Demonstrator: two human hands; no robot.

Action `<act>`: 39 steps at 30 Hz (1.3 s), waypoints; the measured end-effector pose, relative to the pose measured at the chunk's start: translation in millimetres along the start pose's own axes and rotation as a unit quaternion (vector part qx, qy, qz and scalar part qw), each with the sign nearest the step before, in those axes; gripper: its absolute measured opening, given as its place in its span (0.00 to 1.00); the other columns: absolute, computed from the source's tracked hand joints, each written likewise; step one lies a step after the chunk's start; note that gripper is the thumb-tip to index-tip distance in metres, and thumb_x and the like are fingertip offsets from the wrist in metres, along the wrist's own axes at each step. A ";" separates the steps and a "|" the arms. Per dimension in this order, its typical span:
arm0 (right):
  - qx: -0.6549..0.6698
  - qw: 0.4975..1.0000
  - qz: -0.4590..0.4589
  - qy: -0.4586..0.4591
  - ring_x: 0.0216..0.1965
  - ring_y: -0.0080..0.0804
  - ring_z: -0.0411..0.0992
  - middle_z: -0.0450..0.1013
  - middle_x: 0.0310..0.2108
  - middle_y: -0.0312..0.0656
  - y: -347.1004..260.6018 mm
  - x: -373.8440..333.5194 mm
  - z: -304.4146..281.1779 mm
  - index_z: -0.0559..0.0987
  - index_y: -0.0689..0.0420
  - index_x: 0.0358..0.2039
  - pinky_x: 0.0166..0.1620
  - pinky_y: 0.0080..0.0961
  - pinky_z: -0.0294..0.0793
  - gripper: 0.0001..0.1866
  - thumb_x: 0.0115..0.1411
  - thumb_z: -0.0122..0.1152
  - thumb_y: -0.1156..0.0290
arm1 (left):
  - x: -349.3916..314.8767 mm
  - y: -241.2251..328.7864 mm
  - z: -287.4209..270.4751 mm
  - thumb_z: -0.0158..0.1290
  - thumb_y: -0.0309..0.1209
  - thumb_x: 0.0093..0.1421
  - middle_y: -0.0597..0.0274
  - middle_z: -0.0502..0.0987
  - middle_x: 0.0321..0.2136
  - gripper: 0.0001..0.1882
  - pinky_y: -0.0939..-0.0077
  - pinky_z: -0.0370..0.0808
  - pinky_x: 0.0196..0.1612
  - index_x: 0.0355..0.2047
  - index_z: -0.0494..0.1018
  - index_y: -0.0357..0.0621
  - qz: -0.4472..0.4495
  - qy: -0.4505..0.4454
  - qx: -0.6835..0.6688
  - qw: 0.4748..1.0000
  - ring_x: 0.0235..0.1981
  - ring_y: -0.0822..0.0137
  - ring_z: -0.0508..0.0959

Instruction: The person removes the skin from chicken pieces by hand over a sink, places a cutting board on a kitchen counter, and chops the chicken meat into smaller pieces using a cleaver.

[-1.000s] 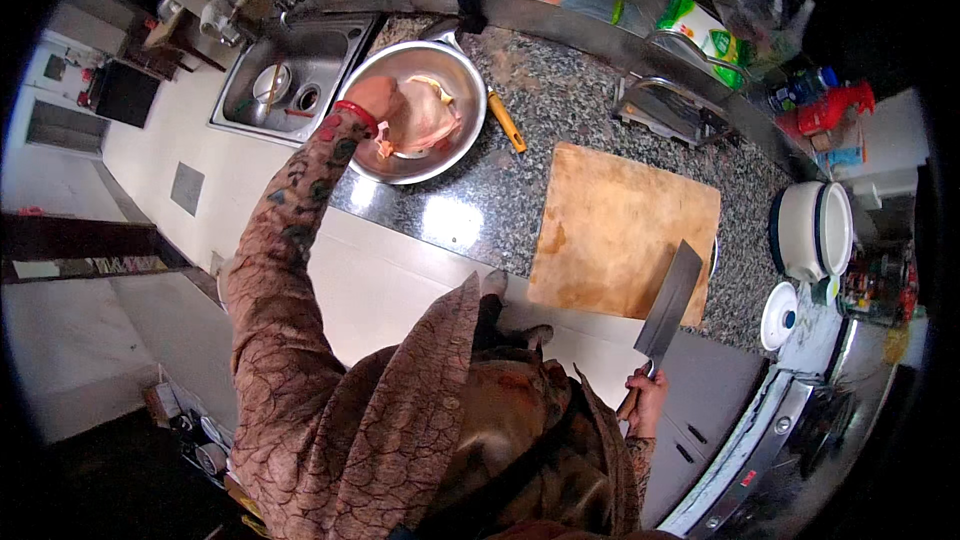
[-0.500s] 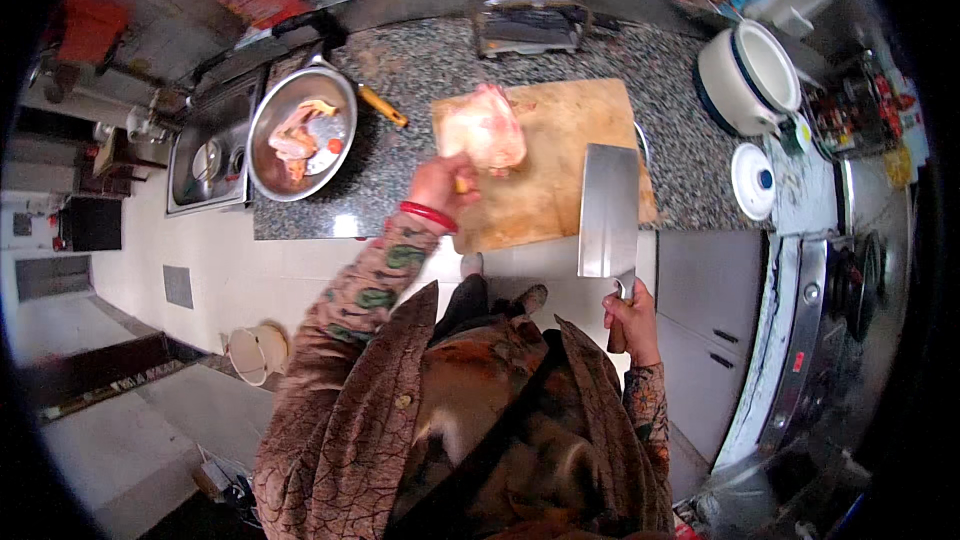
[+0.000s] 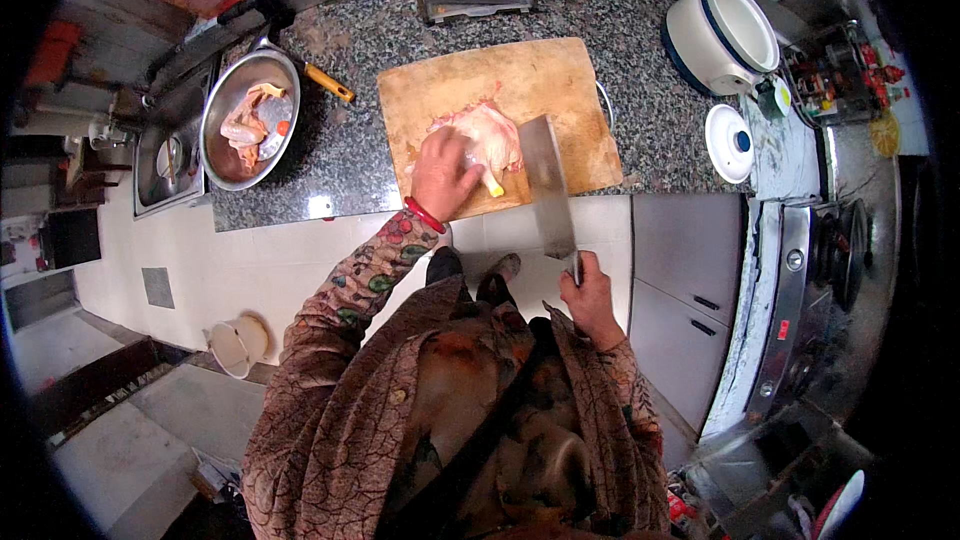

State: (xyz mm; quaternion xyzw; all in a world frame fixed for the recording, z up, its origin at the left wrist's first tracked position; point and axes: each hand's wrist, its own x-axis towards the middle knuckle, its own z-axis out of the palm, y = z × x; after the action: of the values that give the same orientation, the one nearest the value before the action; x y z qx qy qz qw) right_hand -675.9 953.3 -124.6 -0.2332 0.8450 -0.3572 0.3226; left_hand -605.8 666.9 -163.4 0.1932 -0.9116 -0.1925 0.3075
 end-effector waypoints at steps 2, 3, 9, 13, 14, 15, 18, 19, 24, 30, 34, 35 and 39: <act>-0.008 1.000 -0.020 -0.008 0.31 0.56 0.71 0.71 0.27 0.56 -14.9 4.9 5.0 0.65 0.59 0.44 0.32 0.43 0.70 0.17 0.54 0.53 0.70 | 2.2 -5.0 4.3 0.59 0.37 0.46 0.47 0.67 0.43 0.21 0.61 0.68 0.45 0.39 0.70 0.41 -0.005 -0.083 -0.036 0.996 0.45 0.50 0.68; -0.012 0.999 -0.029 -0.013 0.31 0.56 0.71 0.71 0.27 0.56 -23.3 7.4 6.3 0.65 0.59 0.44 0.32 0.43 0.69 0.17 0.54 0.53 0.69 | 3.0 -7.4 6.5 0.59 0.38 0.45 0.46 0.66 0.44 0.21 0.60 0.68 0.47 0.39 0.71 0.42 -0.007 -0.124 -0.054 0.991 0.47 0.49 0.67; -0.128 0.985 -0.116 -0.010 0.30 0.56 0.71 0.72 0.28 0.55 -46.4 29.7 11.7 0.65 0.61 0.42 0.32 0.45 0.69 0.16 0.58 0.52 0.65 | -3.5 -19.3 18.8 0.59 0.36 0.43 0.48 0.67 0.42 0.19 0.60 0.68 0.46 0.36 0.72 0.44 0.019 -0.078 -0.078 0.994 0.44 0.50 0.69; -0.193 0.971 -0.138 -0.015 0.30 0.55 0.71 0.72 0.28 0.55 -45.2 43.2 18.6 0.66 0.62 0.38 0.33 0.45 0.70 0.13 0.59 0.50 0.65 | -3.9 -21.8 24.4 0.58 0.34 0.42 0.48 0.67 0.41 0.19 0.59 0.67 0.45 0.36 0.72 0.44 0.022 -0.055 -0.083 0.995 0.43 0.50 0.69; -0.209 0.970 -0.120 -0.025 0.30 0.55 0.71 0.72 0.28 0.55 -48.3 45.4 18.5 0.66 0.62 0.37 0.32 0.45 0.70 0.12 0.59 0.49 0.65 | -3.9 -21.1 25.0 0.57 0.34 0.41 0.49 0.67 0.41 0.19 0.59 0.66 0.45 0.36 0.72 0.44 0.020 -0.055 -0.079 0.995 0.43 0.50 0.69; -0.224 0.969 -0.101 -0.034 0.30 0.55 0.71 0.72 0.28 0.56 -55.5 47.1 18.4 0.66 0.62 0.36 0.32 0.45 0.70 0.12 0.59 0.49 0.66 | -2.5 -18.9 23.4 0.57 0.34 0.41 0.49 0.67 0.41 0.20 0.59 0.66 0.44 0.36 0.72 0.44 0.020 -0.057 -0.074 0.995 0.43 0.51 0.68; -0.279 0.955 -0.073 -0.070 0.30 0.56 0.71 0.71 0.27 0.57 -69.1 52.5 20.6 0.66 0.62 0.33 0.33 0.45 0.70 0.11 0.59 0.47 0.66 | -4.1 -22.0 29.1 0.56 0.34 0.40 0.50 0.67 0.41 0.20 0.58 0.65 0.43 0.37 0.71 0.42 0.019 -0.057 -0.074 0.995 0.43 0.51 0.68; -0.298 0.948 -0.068 -0.085 0.30 0.56 0.70 0.71 0.27 0.57 -72.3 54.7 21.7 0.66 0.62 0.33 0.33 0.46 0.70 0.11 0.59 0.47 0.66 | -5.1 -23.6 31.9 0.56 0.34 0.40 0.50 0.67 0.40 0.21 0.58 0.64 0.43 0.37 0.71 0.42 0.018 -0.056 -0.076 0.995 0.43 0.51 0.68; -0.248 0.959 -0.092 -0.099 0.29 0.60 0.69 0.70 0.25 0.61 -104.7 94.5 26.9 0.65 0.64 0.36 0.32 0.50 0.68 0.13 0.58 0.47 0.65 | -10.3 -27.8 32.4 0.55 0.37 0.42 0.51 0.67 0.41 0.21 0.58 0.62 0.43 0.38 0.71 0.44 0.006 -0.094 -0.077 0.993 0.45 0.53 0.67; -0.238 0.965 -0.080 -0.072 0.33 0.60 0.69 0.70 0.31 0.62 -108.5 140.8 44.6 0.66 0.65 0.39 0.35 0.49 0.68 0.15 0.57 0.45 0.66 | -13.9 -28.2 36.0 0.56 0.38 0.42 0.52 0.67 0.42 0.22 0.56 0.61 0.44 0.40 0.72 0.48 0.022 -0.118 -0.045 0.992 0.48 0.54 0.66; -0.312 0.936 0.050 -0.155 0.32 0.54 0.72 0.70 0.33 0.62 -106.6 99.4 23.9 0.67 0.67 0.43 0.35 0.45 0.72 0.16 0.57 0.44 0.70 | -16.3 -32.4 40.1 0.56 0.39 0.42 0.53 0.66 0.44 0.22 0.54 0.60 0.44 0.40 0.72 0.49 0.019 -0.124 -0.040 0.991 0.48 0.55 0.65; -0.318 0.936 -0.001 -0.153 0.32 0.56 0.71 0.70 0.31 0.62 -106.5 103.7 22.9 0.65 0.66 0.43 0.35 0.47 0.70 0.16 0.58 0.44 0.68 | -17.3 -30.8 40.6 0.56 0.39 0.42 0.53 0.66 0.44 0.22 0.54 0.60 0.44 0.41 0.71 0.50 0.016 -0.127 -0.043 0.991 0.49 0.55 0.65; -0.258 0.951 -0.151 -0.076 0.31 0.61 0.70 0.71 0.27 0.61 -107.8 138.1 49.1 0.63 0.65 0.40 0.34 0.49 0.68 0.16 0.60 0.43 0.64 | -15.1 -31.5 39.2 0.56 0.39 0.43 0.54 0.65 0.44 0.22 0.54 0.60 0.45 0.41 0.71 0.50 0.015 -0.120 -0.062 0.991 0.49 0.54 0.65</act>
State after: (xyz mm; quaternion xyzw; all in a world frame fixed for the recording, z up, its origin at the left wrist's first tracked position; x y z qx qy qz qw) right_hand -717.6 776.2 -121.9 -0.4600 0.8362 -0.1525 0.2567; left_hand -612.2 656.3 -214.5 0.1356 -0.9310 -0.2657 0.2105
